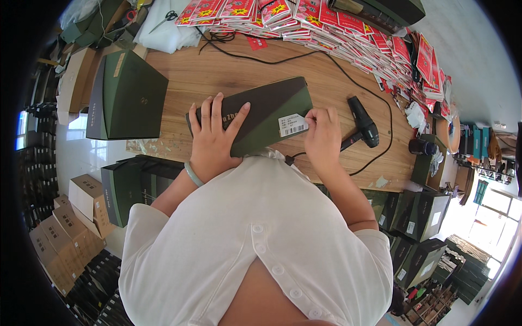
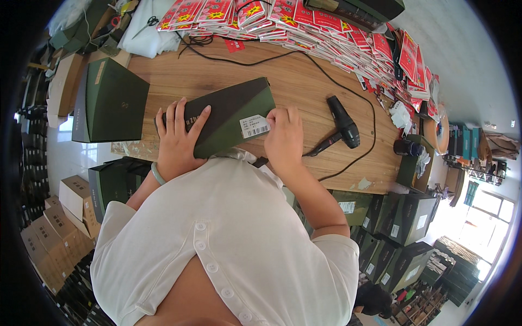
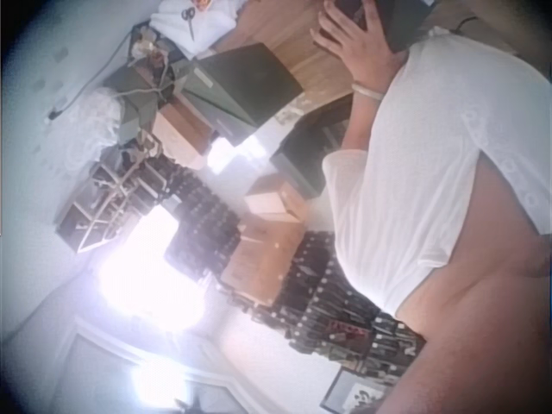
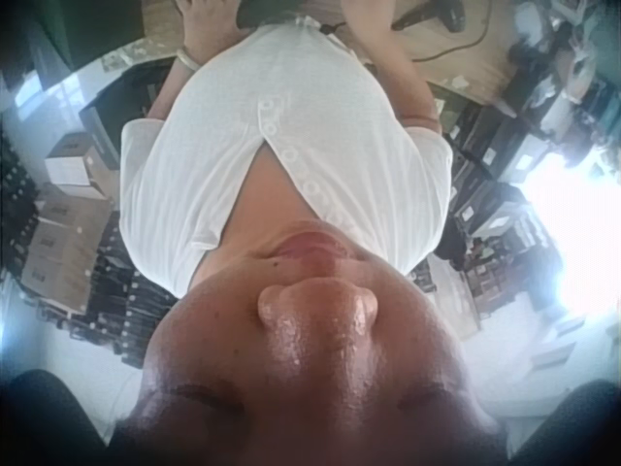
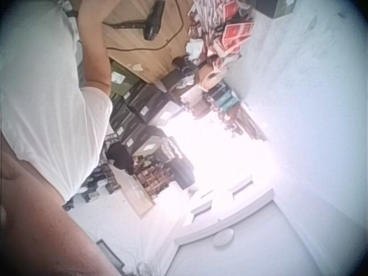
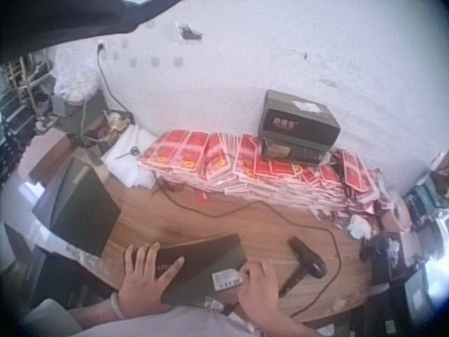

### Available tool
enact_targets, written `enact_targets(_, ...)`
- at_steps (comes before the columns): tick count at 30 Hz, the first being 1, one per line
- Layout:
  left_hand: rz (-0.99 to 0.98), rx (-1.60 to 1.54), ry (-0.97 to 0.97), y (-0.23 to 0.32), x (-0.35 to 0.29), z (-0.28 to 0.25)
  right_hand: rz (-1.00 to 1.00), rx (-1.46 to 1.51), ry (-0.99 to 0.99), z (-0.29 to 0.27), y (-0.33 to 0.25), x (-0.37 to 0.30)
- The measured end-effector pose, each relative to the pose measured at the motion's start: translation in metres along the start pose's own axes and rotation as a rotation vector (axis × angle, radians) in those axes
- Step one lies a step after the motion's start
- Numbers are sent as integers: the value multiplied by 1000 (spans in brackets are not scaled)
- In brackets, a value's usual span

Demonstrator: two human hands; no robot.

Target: The person places a pair of black shoes into a green shoebox, covers them with tissue paper, and closes the box. They then use a heat gun to warm a label on the box before stacking it with other boxes. The process is repeated for a second pair of shoes.

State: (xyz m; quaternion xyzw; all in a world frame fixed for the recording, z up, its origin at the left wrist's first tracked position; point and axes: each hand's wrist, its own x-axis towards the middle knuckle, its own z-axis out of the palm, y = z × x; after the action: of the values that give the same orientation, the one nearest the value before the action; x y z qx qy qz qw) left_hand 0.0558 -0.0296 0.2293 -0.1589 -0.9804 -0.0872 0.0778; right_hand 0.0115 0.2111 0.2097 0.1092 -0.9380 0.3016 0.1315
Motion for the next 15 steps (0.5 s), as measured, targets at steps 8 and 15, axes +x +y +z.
enact_targets(8, 1, -13, -8, 0, 0, 0, 165, 322, -66, -11, 7, -4)
enact_targets(15, -4, -11, -11, 4, 2, -1, -43, 158, -101, -9, 18, 0)
